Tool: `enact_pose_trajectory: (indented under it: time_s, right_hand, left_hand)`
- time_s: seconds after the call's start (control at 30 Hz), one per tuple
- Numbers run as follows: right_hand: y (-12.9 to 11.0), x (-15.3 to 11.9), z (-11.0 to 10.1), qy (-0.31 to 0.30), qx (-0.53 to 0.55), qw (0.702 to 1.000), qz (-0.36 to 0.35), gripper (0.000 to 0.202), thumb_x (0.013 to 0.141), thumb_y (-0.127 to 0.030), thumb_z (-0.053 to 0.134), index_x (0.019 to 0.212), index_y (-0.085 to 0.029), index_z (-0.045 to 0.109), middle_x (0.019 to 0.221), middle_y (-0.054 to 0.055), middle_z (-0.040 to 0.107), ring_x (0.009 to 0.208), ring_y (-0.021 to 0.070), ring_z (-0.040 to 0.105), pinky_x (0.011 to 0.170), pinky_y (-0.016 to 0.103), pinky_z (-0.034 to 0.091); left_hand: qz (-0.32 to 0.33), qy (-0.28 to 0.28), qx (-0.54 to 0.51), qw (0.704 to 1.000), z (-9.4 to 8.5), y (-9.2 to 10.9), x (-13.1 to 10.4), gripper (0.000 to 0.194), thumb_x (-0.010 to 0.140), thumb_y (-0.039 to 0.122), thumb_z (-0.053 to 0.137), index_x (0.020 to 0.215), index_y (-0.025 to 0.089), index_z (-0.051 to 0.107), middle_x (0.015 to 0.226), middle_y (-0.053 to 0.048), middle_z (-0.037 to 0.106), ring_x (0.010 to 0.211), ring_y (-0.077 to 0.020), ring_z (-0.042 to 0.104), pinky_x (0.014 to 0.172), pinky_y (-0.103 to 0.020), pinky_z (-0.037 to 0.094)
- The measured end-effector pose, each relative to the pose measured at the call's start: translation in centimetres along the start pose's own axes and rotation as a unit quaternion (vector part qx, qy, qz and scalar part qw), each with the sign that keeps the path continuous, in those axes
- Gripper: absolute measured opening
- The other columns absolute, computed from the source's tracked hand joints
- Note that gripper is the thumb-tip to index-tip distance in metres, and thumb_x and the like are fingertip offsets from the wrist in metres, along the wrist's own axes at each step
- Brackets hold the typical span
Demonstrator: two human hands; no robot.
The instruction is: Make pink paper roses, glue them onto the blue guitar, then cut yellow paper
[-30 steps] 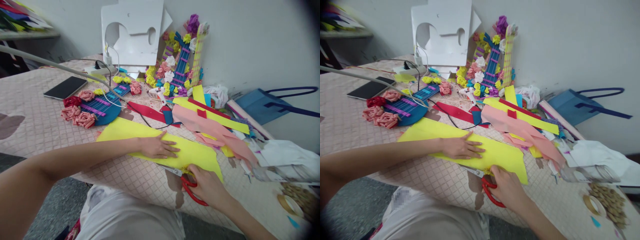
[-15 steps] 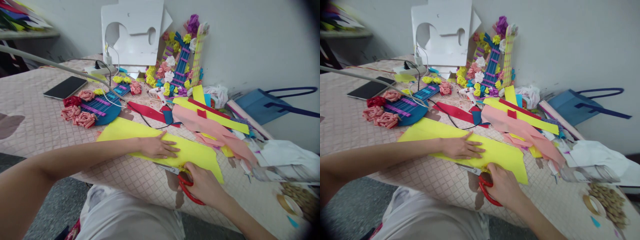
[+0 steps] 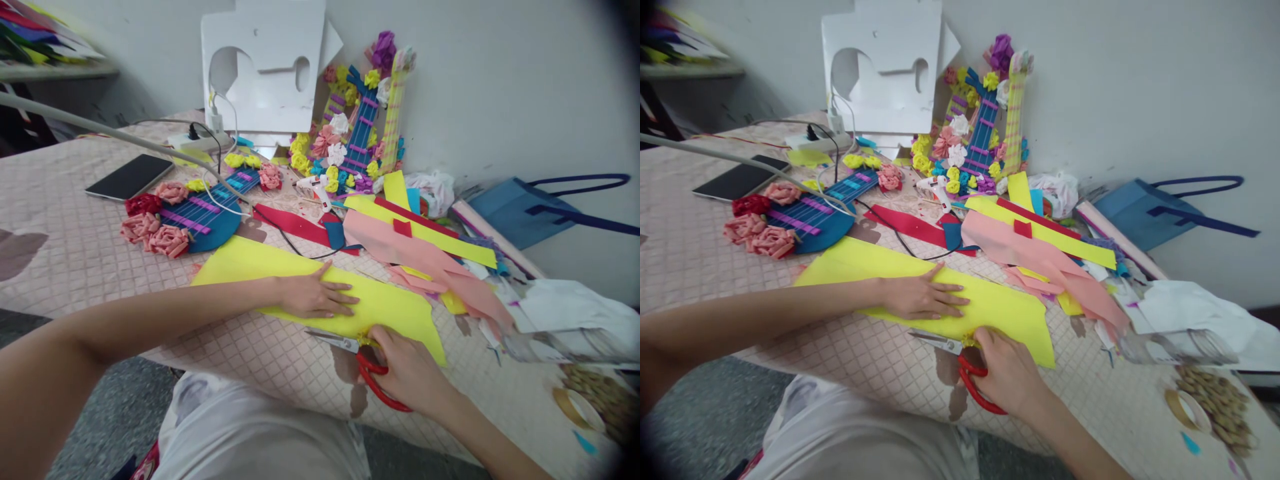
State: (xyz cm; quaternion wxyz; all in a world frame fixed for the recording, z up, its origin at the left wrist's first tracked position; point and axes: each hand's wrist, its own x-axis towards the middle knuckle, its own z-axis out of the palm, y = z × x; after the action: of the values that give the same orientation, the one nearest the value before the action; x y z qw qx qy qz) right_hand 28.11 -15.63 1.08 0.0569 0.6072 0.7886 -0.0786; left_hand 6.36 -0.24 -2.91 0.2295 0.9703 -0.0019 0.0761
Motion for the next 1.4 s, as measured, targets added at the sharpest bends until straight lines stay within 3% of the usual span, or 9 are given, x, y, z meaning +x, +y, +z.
enact_pose_trajectory:
  time_s: [0.13, 0.27, 0.57, 0.67, 0.83, 1.0, 1.27, 1.4]
  right_hand:
    - [0.6, -0.5, -0.1, 0.008, 0.013, 1.0, 0.004, 0.028, 0.072, -0.037, 0.068, 0.088, -0.021, 0.049, 0.081, 0.004, 0.066, 0.074, 0.0221, 0.063, 0.061, 0.027, 0.038]
    - [1.8, -1.3, -0.2, -0.002, 0.017, 1.0, 0.009, 0.026, 0.074, -0.034, 0.066, 0.089, -0.021, 0.048, 0.083, 0.004, 0.066, 0.078, 0.0234, 0.064, 0.064, 0.028, 0.04]
    - [3.4, -2.9, -0.2, -0.01, 0.023, 0.999, 0.032, 0.036, 0.071, -0.043, 0.068, 0.091, -0.021, 0.05, 0.086, 0.006, 0.066, 0.077, 0.0239, 0.063, 0.064, 0.03, 0.041]
    - [3.1, -2.8, -0.3, -0.007, 0.023, 0.999, 0.035, 0.032, 0.074, -0.044, 0.065, 0.091, -0.021, 0.051, 0.085, 0.007, 0.066, 0.077, 0.0237, 0.063, 0.065, 0.03, 0.041]
    - [2.8, -2.5, -0.2, 0.003, 0.021, 0.999, 0.03, 0.031, 0.073, -0.043, 0.065, 0.09, -0.02, 0.052, 0.085, 0.007, 0.066, 0.073, 0.0224, 0.062, 0.061, 0.028, 0.039]
    - [2.8, -2.9, -0.1, -0.005, 0.013, 1.0, 0.028, 0.027, 0.073, -0.039, 0.064, 0.088, -0.021, 0.05, 0.083, 0.006, 0.066, 0.074, 0.0224, 0.061, 0.062, 0.029, 0.039]
    - [3.6, -3.8, -0.1, -0.035, -0.01, 0.998, 0.045, 0.025, 0.078, -0.038, 0.059, 0.091, -0.02, 0.048, 0.083, 0.007, 0.065, 0.073, 0.0231, 0.06, 0.062, 0.03, 0.038]
    - [3.9, -4.1, 0.1, -0.035, -0.01, 0.998, 0.046, 0.021, 0.081, -0.037, 0.054, 0.092, -0.02, 0.048, 0.083, 0.007, 0.064, 0.072, 0.0225, 0.06, 0.061, 0.03, 0.037]
  left_hand:
    - [-0.004, 0.014, 0.009, 1.0, -0.1, 0.4, 0.3, 0.044, 0.097, 0.026, 0.035, 0.14, 0.032, 0.037, 0.149, 0.0, 0.035, 0.141, -0.0207, 0.024, 0.114, -0.054, -0.006]
    - [-0.003, 0.024, 0.035, 0.999, 0.3, 0.6, 1.1, 0.042, 0.098, 0.026, 0.034, 0.14, 0.026, 0.039, 0.148, -0.003, 0.036, 0.141, -0.0222, 0.025, 0.112, -0.056, -0.01]
    - [-0.005, 0.008, 0.027, 1.0, 0.5, 0.7, 3.7, 0.042, 0.097, 0.025, 0.035, 0.138, 0.027, 0.041, 0.149, -0.005, 0.034, 0.141, -0.0272, 0.022, 0.103, -0.068, -0.016]
    - [-0.01, 0.014, 0.032, 0.999, -0.5, 0.8, 3.1, 0.042, 0.098, 0.025, 0.034, 0.139, 0.026, 0.04, 0.15, -0.005, 0.032, 0.142, -0.0261, 0.02, 0.106, -0.064, -0.014]
    - [-0.021, 0.03, 0.038, 0.999, -2.2, 0.8, -0.3, 0.043, 0.096, 0.023, 0.038, 0.138, 0.03, 0.041, 0.149, -0.004, 0.034, 0.141, -0.0238, 0.022, 0.113, -0.057, -0.006]
    - [-0.021, 0.024, 0.022, 0.999, -1.9, 0.5, -2.6, 0.045, 0.096, 0.024, 0.037, 0.14, 0.032, 0.037, 0.149, -0.003, 0.033, 0.14, -0.0223, 0.025, 0.115, -0.054, -0.003]
    - [-0.032, -0.018, 0.04, 0.999, -1.2, 0.1, -2.7, 0.045, 0.099, 0.029, 0.029, 0.143, 0.029, 0.032, 0.152, -0.002, 0.028, 0.142, -0.0209, 0.021, 0.115, -0.05, -0.003]
    - [-0.049, 0.008, 0.065, 0.997, -1.6, 1.0, -2.0, 0.044, 0.097, 0.032, 0.037, 0.14, 0.024, 0.038, 0.148, -0.008, 0.037, 0.137, -0.0226, 0.033, 0.114, -0.048, 0.008]
